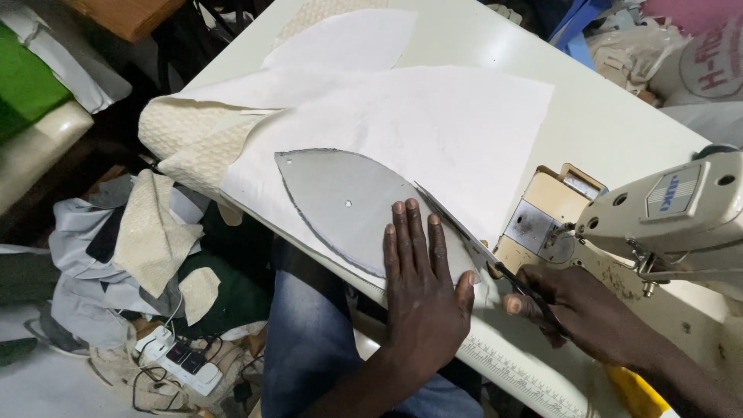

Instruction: Cutting a fabric component using a metal template and scissors on a workshop table.

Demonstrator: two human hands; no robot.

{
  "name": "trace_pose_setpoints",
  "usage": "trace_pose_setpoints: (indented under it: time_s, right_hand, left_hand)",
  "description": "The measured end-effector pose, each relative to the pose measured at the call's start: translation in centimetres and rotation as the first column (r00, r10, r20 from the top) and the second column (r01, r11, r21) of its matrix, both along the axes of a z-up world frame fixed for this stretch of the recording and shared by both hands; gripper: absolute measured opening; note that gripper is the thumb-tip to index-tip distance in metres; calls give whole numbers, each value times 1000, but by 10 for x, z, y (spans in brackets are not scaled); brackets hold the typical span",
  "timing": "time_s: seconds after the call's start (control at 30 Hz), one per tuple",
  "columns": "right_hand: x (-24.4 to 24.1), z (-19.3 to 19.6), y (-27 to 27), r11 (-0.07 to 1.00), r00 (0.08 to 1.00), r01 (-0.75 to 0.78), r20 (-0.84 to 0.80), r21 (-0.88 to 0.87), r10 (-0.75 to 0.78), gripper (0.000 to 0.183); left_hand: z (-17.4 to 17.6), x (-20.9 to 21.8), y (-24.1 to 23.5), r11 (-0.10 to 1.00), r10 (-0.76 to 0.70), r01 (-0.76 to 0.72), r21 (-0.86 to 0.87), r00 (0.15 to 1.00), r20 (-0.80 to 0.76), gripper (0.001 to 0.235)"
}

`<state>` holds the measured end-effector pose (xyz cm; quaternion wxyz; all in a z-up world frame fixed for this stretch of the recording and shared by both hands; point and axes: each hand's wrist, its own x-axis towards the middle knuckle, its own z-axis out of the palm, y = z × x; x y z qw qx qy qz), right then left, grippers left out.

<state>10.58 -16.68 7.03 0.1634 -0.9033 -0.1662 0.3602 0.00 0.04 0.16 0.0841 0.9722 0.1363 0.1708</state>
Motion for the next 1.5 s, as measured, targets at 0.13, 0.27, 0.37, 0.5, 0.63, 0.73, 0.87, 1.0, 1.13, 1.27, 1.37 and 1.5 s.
trace_pose_setpoints:
  time_s: [0.13, 0.27, 0.37, 0.5, 0.63, 0.73, 0.87, 1.0, 1.13, 1.27, 1.37, 1.5]
  right_hand:
    - [2, 5, 9, 999, 1000, 6, -9, 37, -5, 46]
    - [10, 0, 10, 996, 1000, 11, -27, 91, -8, 42]
    - [11, -6, 8, 987, 998, 51, -35, 152, -46, 45]
    - [14, -7, 4, 968, 996, 58, -78, 245, -40, 49]
    - [17, -8, 7, 973, 996, 67, -70, 219, -53, 37]
    - [21, -8, 12, 984, 998, 23, -61, 177, -12, 30]
    - [23, -5, 21, 959, 999, 3, -51, 285, 12, 30]
    - [25, -6, 21, 958, 1000, -17, -17, 286, 23, 45]
    - [27, -10, 20, 962, 998, 36, -67, 271, -18, 41]
    - [37, -19, 18, 956, 998, -9, -53, 293, 25, 20]
    - [39, -14, 28, 955, 998, -55, -21, 290, 64, 29]
    - [32, -6, 34, 943, 997, 19, -72, 333, 5, 50]
  left_hand:
    - [-3, 1, -2, 1000, 11, -10, -13, 1000, 6, 76]
    - [2, 1, 0, 1000, 8, -8, 3, 1000, -11, 79]
    - [2, 0, 0, 1000, 7, -7, 4, 1000, 3, 81]
    - [2, 0, 0, 1000, 13, -13, 24, 1000, -2, 82]
    - [-1, 1, -1, 1000, 15, -15, -4, 1000, 4, 76]
    - [-2, 2, -1, 1000, 15, -16, -10, 1000, -11, 79]
    - [-2, 2, -1, 1000, 12, -11, 11, 1000, -27, 86]
    - [0, 2, 0, 999, 9, -8, 31, 999, -50, 89]
    - [-4, 3, -2, 1000, 22, -21, 7, 999, -40, 88]
    - [0, 3, -1, 1000, 8, -8, 8, 999, -40, 88]
    - [0, 3, 0, 1000, 19, -18, 15, 999, -36, 90]
    - [0, 2, 0, 999, 0, 1, -45, 1000, 24, 88]
